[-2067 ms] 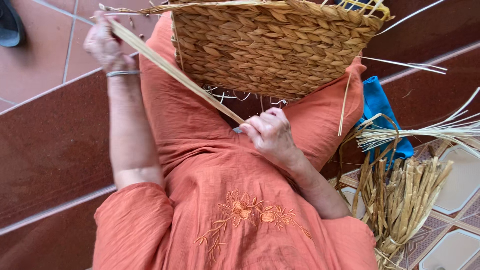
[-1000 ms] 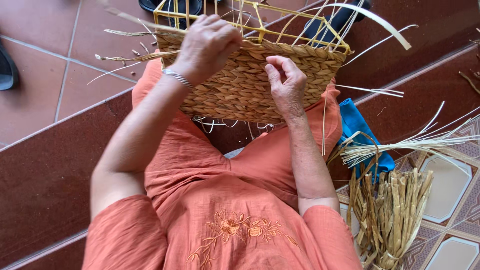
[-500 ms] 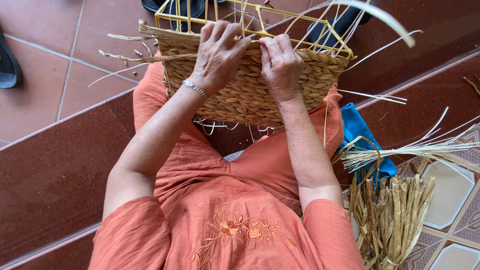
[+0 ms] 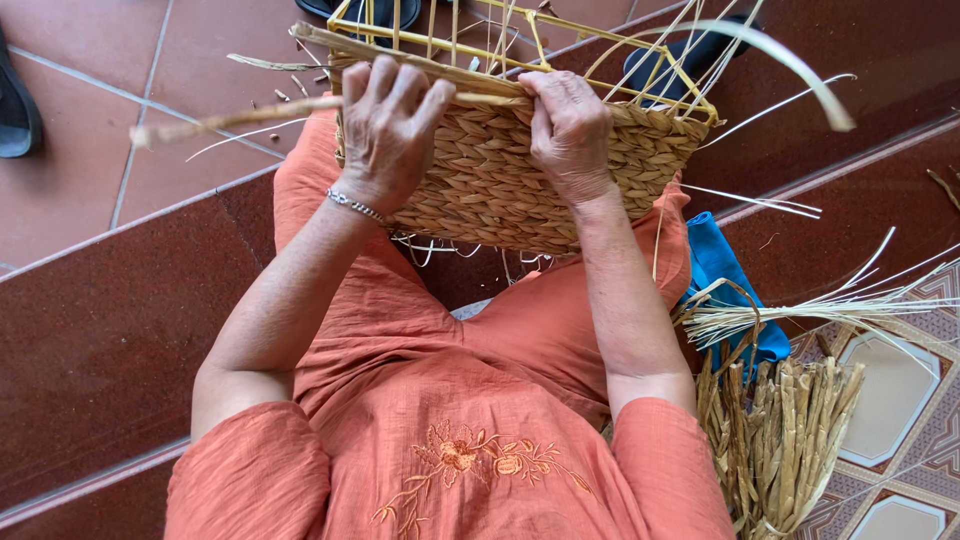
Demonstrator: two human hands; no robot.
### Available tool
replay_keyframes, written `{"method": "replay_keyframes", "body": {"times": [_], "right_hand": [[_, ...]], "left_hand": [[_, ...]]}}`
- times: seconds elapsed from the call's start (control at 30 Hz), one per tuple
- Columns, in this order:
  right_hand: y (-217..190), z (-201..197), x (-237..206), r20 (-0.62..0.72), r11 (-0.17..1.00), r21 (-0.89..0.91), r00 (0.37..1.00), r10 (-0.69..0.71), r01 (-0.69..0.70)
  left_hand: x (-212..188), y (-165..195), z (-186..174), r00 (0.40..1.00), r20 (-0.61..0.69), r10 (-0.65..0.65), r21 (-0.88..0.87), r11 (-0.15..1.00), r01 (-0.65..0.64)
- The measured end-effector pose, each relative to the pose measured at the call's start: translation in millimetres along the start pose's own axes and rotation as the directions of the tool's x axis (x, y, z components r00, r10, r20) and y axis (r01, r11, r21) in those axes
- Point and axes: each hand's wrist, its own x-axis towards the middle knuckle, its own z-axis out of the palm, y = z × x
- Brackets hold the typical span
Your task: The person weaves a basket by hand, interlacing dried plant fibers through a pre-formed frame. They use scissors to trim excess strands and continue weaving around the basket's rim.
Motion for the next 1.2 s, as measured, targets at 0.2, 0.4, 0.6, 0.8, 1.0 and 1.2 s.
{"method": "replay_keyframes", "body": {"times": [0.2,0.4,0.6,0.8,1.0,1.2], "right_hand": [[-6.9,-9.1,4.6,0.076,1.000,0.017,0.997,0.020,-0.022],[0.4,-0.8,2.7,0.031,0.991,0.076,0.993,0.110,-0.113],[-3.5,-1.0,2.6,0.072,0.982,0.098,0.985,0.156,-0.163],[-5.0,-2.9,7.7,0.017,0.981,0.112,0.988,0.156,-0.157],[-4.1,-0.7,6.1,-0.034,0.977,0.143,0.986,0.165,-0.158],[-3.0,9.2,8.5,-0.058,0.993,0.045,0.992,0.110,-0.107]], "left_hand": [[39.5,15.4,-7.7,0.967,-0.251,0.052,0.101,0.995,-0.027],[25.8,40.6,0.5,0.971,-0.025,0.239,-0.108,0.965,-0.241],[67.8,22.5,73.8,0.958,0.206,-0.200,-0.228,0.942,0.245],[68.9,16.5,73.5,0.956,-0.040,-0.292,-0.448,0.860,0.244],[23.7,34.0,37.2,0.805,0.297,-0.513,-0.799,0.328,0.504],[-1.9,58.2,10.5,0.941,0.239,-0.242,-0.827,0.457,0.327]]}}
